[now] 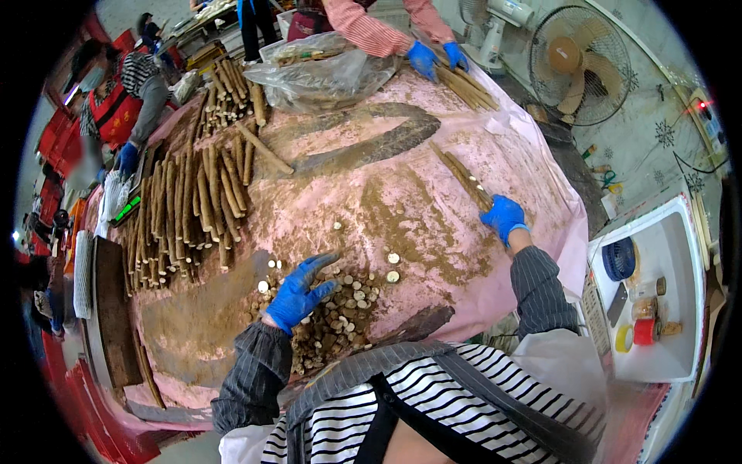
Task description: The person cuts long, brown root vegetables into small, round slices using a knife. The person gathers the sliced pieces and places them into a blue plastic scoop, then transfers the contents into a white crate.
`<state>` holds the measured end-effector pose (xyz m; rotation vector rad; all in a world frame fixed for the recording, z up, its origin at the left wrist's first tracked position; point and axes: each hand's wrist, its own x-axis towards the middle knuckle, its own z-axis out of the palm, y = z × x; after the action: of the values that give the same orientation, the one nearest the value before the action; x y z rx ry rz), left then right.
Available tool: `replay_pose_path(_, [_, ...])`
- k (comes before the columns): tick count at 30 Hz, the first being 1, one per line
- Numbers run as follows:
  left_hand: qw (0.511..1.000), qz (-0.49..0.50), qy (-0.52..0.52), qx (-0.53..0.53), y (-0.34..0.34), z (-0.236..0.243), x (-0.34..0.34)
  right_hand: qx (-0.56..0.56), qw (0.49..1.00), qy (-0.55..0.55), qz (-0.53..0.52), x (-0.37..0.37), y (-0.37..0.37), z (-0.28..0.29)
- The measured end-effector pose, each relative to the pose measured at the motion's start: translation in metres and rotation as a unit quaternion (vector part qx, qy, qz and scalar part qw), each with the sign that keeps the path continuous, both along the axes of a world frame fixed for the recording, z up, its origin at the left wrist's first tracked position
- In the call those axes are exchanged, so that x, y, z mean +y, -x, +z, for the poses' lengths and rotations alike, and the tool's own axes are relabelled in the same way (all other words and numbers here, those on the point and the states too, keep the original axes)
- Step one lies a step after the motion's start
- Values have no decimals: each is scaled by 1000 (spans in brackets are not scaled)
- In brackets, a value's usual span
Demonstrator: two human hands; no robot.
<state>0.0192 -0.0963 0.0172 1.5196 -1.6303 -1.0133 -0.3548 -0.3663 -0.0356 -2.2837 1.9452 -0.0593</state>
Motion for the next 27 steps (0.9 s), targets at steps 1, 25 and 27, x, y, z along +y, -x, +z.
replay_pose_path(1, [999,17,-5,30,1,5,3,-61,997,-54,-3,7,-11,5])
replay_pose_path(25, [629,232,158,725,30,-26,44,-492,744,-413,187,215,-182,52])
replay_pose_path(27, [648,208,138,719,39,-24,46,-514,732,-406,188,222,-190,55])
